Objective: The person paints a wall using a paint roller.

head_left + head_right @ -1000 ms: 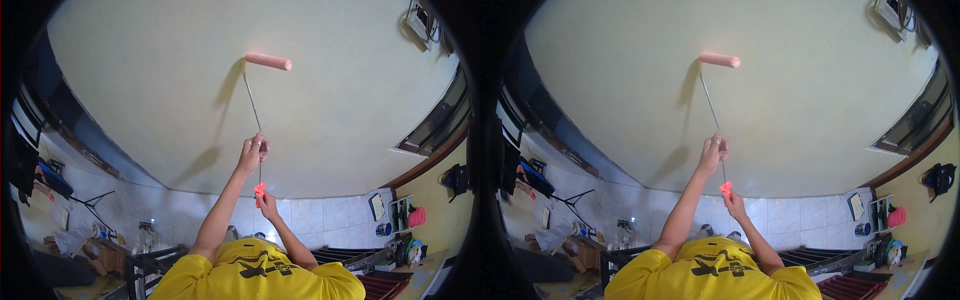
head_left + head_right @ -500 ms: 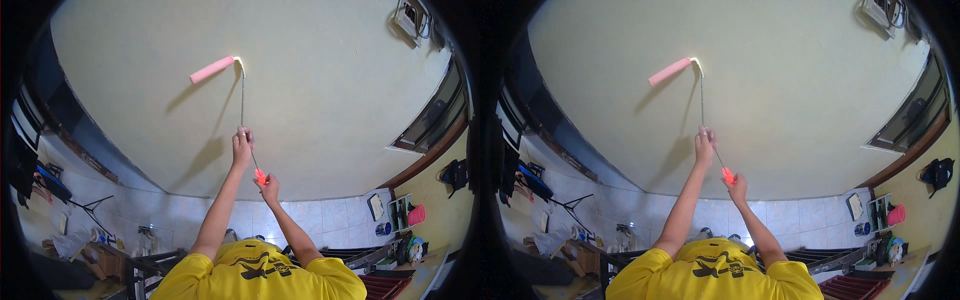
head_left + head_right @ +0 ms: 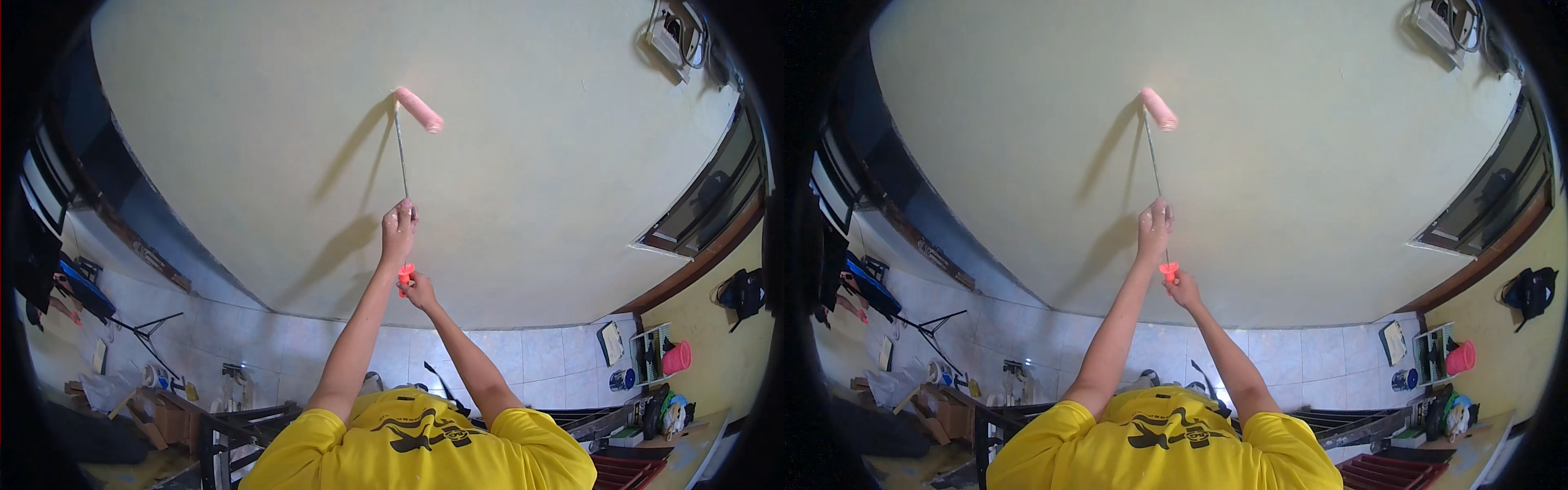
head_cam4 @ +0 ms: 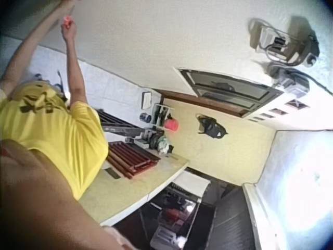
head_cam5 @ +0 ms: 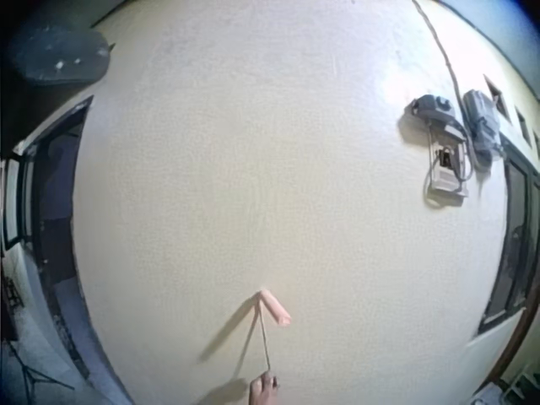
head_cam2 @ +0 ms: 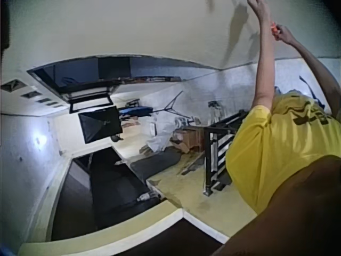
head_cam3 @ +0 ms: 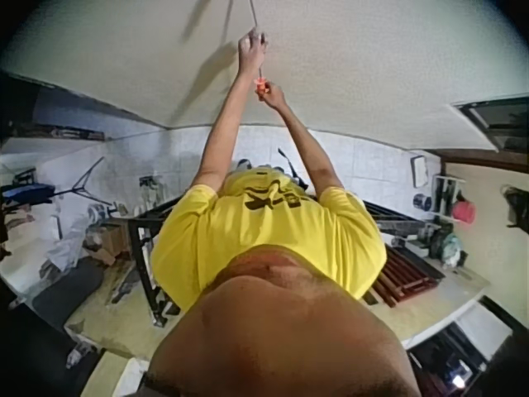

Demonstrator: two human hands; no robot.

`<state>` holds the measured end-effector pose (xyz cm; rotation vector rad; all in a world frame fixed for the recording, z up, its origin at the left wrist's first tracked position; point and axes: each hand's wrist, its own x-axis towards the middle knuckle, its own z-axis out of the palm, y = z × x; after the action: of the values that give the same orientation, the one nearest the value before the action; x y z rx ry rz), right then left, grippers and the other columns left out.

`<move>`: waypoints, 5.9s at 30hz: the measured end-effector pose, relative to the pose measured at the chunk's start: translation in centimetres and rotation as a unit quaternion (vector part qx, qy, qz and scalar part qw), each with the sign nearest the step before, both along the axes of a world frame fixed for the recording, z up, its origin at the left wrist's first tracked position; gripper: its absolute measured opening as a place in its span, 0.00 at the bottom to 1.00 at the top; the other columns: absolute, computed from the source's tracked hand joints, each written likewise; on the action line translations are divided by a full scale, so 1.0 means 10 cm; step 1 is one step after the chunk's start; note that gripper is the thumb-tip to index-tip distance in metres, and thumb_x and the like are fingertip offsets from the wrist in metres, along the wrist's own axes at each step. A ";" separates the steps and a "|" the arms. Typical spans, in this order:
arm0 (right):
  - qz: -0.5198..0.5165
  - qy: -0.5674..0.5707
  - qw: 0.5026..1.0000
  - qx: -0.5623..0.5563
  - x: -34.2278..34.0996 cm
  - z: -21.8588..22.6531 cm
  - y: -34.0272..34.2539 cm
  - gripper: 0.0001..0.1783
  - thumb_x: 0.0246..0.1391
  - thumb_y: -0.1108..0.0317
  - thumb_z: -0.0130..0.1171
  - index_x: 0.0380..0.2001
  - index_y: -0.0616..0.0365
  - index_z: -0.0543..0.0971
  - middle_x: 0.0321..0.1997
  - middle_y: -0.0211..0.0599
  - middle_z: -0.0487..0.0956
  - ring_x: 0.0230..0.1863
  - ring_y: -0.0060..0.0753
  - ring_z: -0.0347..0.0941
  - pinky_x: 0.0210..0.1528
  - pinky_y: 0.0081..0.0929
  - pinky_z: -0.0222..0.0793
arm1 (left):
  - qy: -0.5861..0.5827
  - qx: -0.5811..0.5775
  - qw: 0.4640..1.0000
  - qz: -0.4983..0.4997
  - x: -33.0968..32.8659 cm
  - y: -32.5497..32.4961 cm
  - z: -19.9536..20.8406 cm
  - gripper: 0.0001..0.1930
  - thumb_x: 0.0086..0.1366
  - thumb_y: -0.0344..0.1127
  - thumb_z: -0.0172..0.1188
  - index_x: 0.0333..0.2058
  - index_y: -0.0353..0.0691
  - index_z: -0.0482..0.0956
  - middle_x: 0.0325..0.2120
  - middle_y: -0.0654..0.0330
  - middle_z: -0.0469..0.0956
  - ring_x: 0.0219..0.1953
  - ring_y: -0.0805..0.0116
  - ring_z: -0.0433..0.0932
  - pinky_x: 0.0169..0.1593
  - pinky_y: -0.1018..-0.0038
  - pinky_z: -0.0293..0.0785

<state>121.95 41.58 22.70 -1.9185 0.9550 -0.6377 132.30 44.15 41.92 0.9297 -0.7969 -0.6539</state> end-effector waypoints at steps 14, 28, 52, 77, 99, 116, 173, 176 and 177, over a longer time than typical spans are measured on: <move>0.096 -0.029 0.981 0.165 0.03 -0.19 0.26 0.15 0.50 0.64 0.50 0.37 0.64 0.73 0.27 0.39 0.77 0.23 0.29 0.74 0.27 0.28 0.71 | -0.069 0.055 0.995 0.044 -0.05 0.08 -0.23 0.21 0.68 0.46 0.47 0.18 0.40 0.66 0.13 0.71 0.59 0.18 0.81 0.56 0.22 0.79 0.53; 0.251 0.016 0.941 0.226 -0.35 -0.06 1.14 0.22 0.62 0.53 0.42 0.30 0.62 0.74 0.19 0.37 0.74 0.19 0.28 0.69 0.24 0.27 0.66 | 0.057 0.130 0.990 0.010 -0.04 0.63 -0.41 0.19 0.68 0.46 0.47 0.20 0.44 0.67 0.13 0.72 0.60 0.15 0.84 0.55 0.18 0.83 0.49; 0.262 0.032 0.942 0.210 -0.68 -1.18 1.43 0.26 0.63 0.49 0.39 0.32 0.62 0.75 0.30 0.38 0.78 0.35 0.31 0.73 0.44 0.30 0.67 | 0.173 0.172 0.966 -0.086 -0.10 0.87 -1.49 0.19 0.65 0.51 0.50 0.21 0.45 0.69 0.13 0.73 0.60 0.14 0.84 0.55 0.17 0.83 0.50; 0.315 0.246 0.877 0.266 -0.72 -1.52 1.32 0.30 0.58 0.40 0.42 0.35 0.59 0.76 0.23 0.40 0.76 0.23 0.31 0.73 0.28 0.30 0.69 | 0.229 0.206 0.947 -0.091 -0.07 0.95 -2.11 0.18 0.66 0.50 0.50 0.25 0.44 0.69 0.16 0.69 0.63 0.15 0.81 0.59 0.18 0.81 0.54; 0.096 -0.175 0.980 0.021 -0.22 2.08 0.09 0.18 0.59 0.58 0.46 0.21 0.59 0.69 0.15 0.32 0.71 0.18 0.25 0.68 0.24 0.24 0.64 | 0.037 -0.074 0.976 -0.199 0.08 -0.26 2.04 0.19 0.68 0.52 0.43 0.22 0.47 0.64 0.13 0.71 0.58 0.13 0.81 0.53 0.16 0.82 0.47; 0.289 0.220 0.885 0.292 -1.40 -1.96 1.58 0.31 0.56 0.39 0.45 0.39 0.58 0.77 0.31 0.37 0.80 0.33 0.31 0.75 0.37 0.29 0.70 | 0.381 0.230 0.895 -0.036 -0.27 1.25 -2.82 0.20 0.67 0.54 0.45 0.25 0.44 0.67 0.13 0.69 0.60 0.15 0.77 0.55 0.21 0.78 0.54; 0.050 -0.219 0.949 0.221 2.44 1.89 2.52 0.17 0.61 0.61 0.46 0.22 0.61 0.70 0.14 0.21 0.63 0.17 0.13 0.56 0.19 0.17 0.53 | 0.064 -0.041 0.950 -0.303 3.32 1.59 1.80 0.29 0.68 0.57 0.37 0.13 0.44 0.61 0.03 0.70 0.50 0.03 0.78 0.48 0.07 0.80 0.46; 0.044 -0.231 0.947 0.221 2.50 2.22 2.40 0.19 0.61 0.60 0.47 0.20 0.60 0.69 0.14 0.21 0.63 0.16 0.13 0.55 0.18 0.18 0.52 | 0.052 -0.063 0.954 -0.290 3.35 1.56 2.23 0.28 0.68 0.57 0.37 0.14 0.45 0.60 0.04 0.72 0.48 0.04 0.80 0.47 0.07 0.81 0.45; 0.043 -0.233 0.945 0.226 2.51 2.31 2.38 0.19 0.61 0.60 0.47 0.20 0.60 0.69 0.14 0.21 0.63 0.16 0.13 0.55 0.18 0.18 0.52 | 0.051 -0.055 0.962 -0.262 3.34 1.54 2.35 0.28 0.68 0.57 0.37 0.14 0.45 0.60 0.04 0.72 0.48 0.04 0.80 0.47 0.07 0.82 0.46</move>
<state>147.02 65.39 45.78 -1.3130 0.6393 -0.7072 165.72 59.59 65.45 0.5745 -0.9862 -1.0970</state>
